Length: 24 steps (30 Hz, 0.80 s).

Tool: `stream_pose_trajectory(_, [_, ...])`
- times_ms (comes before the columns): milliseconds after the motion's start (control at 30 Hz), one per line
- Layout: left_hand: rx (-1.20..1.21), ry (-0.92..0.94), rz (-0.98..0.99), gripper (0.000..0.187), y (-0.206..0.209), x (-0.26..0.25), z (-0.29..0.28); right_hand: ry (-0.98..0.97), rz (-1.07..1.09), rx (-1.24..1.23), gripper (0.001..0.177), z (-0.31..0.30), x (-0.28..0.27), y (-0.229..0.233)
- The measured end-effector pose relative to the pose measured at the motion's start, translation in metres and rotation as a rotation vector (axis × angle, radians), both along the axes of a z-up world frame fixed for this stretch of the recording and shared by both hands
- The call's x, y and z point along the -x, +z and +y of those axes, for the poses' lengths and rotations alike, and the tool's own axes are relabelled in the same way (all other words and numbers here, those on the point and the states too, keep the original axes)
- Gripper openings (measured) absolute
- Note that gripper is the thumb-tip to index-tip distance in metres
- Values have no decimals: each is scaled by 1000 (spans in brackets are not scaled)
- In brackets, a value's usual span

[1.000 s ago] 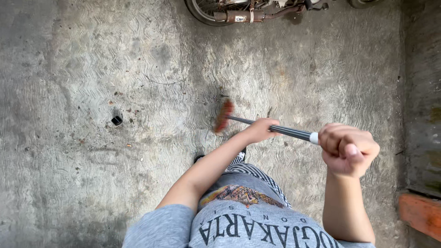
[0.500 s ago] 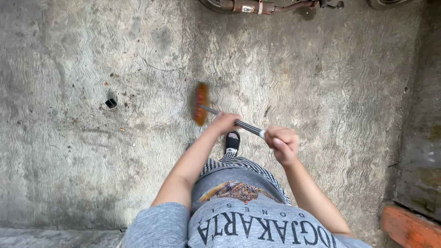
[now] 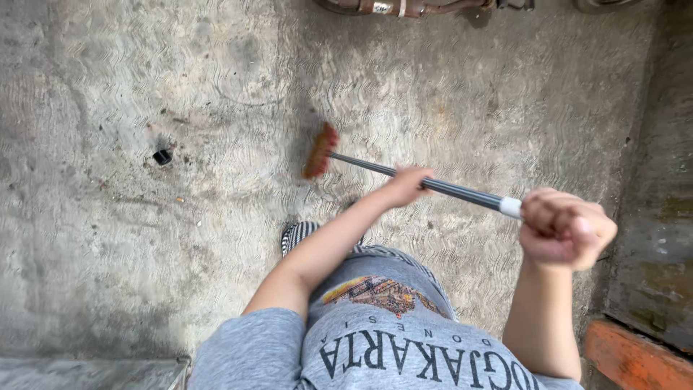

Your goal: The person sweeps debris across a concrete floor using a small broom, moving around a motorcycle and various metal furniture pieces.

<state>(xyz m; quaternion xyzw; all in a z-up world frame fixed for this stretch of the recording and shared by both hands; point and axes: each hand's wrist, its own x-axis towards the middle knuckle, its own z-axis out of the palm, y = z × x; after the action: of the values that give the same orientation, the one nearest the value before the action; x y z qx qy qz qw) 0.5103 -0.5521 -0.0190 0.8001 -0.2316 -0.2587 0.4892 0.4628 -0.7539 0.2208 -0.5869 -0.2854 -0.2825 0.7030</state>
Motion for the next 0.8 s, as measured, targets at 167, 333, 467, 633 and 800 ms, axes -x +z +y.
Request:
stream_pose_trajectory(167, [103, -241, -64, 28, 28, 4, -54, 64, 3, 110, 45, 32, 16, 34])
stream_pose_trajectory(333, [30, -242, -131, 25, 11, 3, -38, 123, 115, 319, 39, 69, 20, 41])
stream_pose_trajectory(467, [-264, -225, -35, 25, -12, -17, 26, 73, 254, 128, 45, 70, 18, -15])
stream_pose_trajectory(633, [-622, -101, -79, 11, -58, -33, 133, 35, 657, -122, 45, 105, 16, -145])
stream_pose_trajectory(800, [-668, 82, -328, 22, -72, -52, 194, -35, 777, -371, 34, 139, 6, -173])
